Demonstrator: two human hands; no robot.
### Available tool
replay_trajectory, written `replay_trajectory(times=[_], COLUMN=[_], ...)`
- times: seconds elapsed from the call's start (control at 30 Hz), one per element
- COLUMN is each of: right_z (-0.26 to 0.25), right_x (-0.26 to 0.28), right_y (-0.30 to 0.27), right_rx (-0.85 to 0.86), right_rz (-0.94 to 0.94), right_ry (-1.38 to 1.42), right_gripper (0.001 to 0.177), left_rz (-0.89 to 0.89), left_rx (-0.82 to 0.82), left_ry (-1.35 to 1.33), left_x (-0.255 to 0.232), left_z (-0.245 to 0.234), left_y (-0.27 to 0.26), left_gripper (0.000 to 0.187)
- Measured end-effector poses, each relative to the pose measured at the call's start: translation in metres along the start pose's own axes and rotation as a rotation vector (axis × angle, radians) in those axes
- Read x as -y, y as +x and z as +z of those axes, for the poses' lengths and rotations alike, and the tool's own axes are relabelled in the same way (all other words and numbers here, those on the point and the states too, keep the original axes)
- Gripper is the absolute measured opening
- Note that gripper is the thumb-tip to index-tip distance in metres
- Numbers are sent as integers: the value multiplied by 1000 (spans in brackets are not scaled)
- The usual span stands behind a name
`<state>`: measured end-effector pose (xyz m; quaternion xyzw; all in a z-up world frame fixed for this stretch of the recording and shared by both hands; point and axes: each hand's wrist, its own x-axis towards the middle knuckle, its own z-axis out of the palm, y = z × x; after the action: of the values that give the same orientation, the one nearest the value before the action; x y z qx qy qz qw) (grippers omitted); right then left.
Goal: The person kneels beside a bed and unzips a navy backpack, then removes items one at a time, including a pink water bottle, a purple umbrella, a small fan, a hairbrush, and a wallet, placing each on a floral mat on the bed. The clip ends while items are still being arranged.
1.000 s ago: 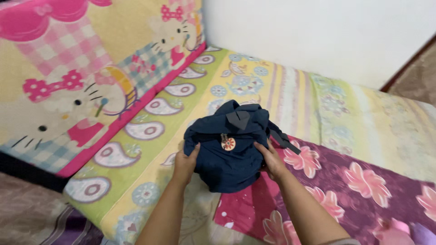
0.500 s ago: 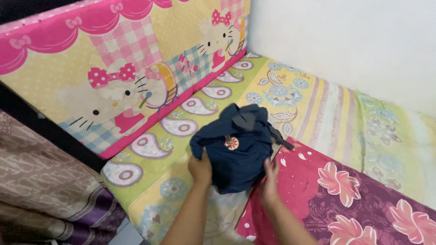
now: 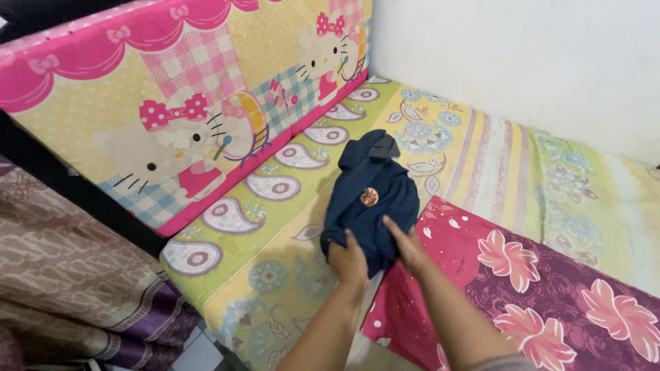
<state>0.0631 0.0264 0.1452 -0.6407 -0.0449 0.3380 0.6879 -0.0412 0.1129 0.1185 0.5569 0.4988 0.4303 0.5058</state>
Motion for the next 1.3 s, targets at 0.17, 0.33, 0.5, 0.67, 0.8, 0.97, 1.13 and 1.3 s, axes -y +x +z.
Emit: replay_trajectory(times=[0.17, 0.33, 0.5, 0.67, 0.8, 0.97, 1.13, 1.3], right_z=[-25, -1, 34, 48, 41, 39, 35, 37], right_x=[-6, -27, -58, -92, -87, -58, 19, 75], right_y=[8, -21, -74, -85, -33, 17, 44, 84], right_rx=[88, -7, -340, -26, 136, 102, -126, 113], right_rz=[16, -152, -12, 498, 265, 343, 285, 27], right_ry=[12, 217, 567, 1151, 1060, 801, 277, -64], right_gripper=[90, 93, 114, 125, 122, 116, 116, 110], left_rz=[256, 801, 445, 634, 723, 515, 95, -28], left_rx=[25, 288, 652, 644, 525, 398, 179, -19], left_ry=[259, 675, 870, 853, 509, 333, 40, -42], left_x=[-60, -177, -209, -171, -150, -135, -92, 5], left_z=[-25, -3, 36, 64, 56, 3, -43, -56], left_y=[-2, 38, 65, 95, 138, 180, 166, 110], left_gripper=[114, 116, 106, 82, 61, 57, 58, 46])
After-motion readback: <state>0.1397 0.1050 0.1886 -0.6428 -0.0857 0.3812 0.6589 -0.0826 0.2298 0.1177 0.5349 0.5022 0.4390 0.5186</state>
